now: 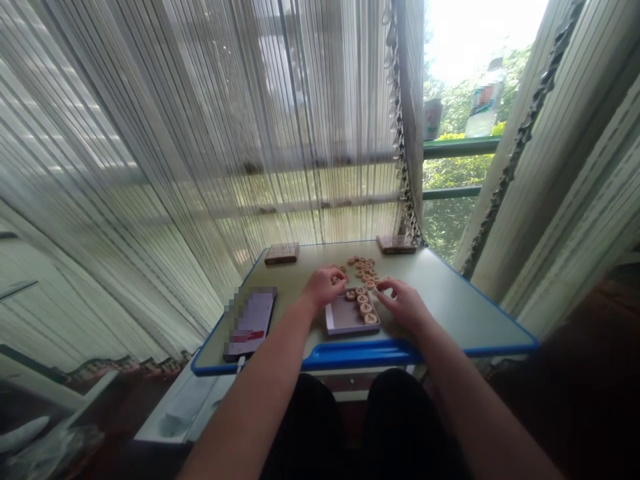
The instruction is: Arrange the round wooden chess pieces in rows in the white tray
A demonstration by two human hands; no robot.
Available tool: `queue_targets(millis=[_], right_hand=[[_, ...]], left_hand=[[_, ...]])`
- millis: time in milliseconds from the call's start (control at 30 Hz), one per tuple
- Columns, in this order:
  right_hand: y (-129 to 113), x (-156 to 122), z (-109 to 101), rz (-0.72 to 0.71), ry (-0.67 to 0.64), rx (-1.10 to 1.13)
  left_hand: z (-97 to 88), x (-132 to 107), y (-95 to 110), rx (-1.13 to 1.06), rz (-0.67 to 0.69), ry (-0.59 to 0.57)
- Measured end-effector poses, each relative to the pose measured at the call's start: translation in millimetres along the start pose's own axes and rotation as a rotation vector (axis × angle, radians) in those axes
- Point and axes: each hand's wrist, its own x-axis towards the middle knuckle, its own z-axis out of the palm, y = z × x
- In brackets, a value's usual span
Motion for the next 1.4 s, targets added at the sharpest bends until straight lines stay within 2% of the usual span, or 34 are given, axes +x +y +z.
queue_targets(millis=[133,333,433,767,1000,1167,1267,1400], right_hand=[[1,0,0,0.008,0.011,0.021],[6,2,0,0.055,0.058,0.025],[6,2,1,0.059,0.040,0.023],[6,2,1,0.074,-0.035,0.004],[4,2,1,0.042,0.017,0.021],[-9,4,-1,0.050,0.028,0.123],[-18,12,2,0.050,-0.008,0.232],[-23,36,9,-0.045,-0.120,0.268]], left_hand=[[0.2,0,-2,0.011,-0.010,-0.003],[-3.8,3,-8,0.022,-0.205,0.054],[-4.0,3,-12,0.023,-0.245,0.070],[-3.1,3,-10,0.021,-0.216,0.044],[-4.2,3,-5,0.015,-0.195,0.017],[-3.1,2,-3,-0.023,-0.168,-0.011],[-3.5,2,1,-0.084,-0.129,-0.034],[-6.1,1,4,-0.169,-0.122,-0.031]])
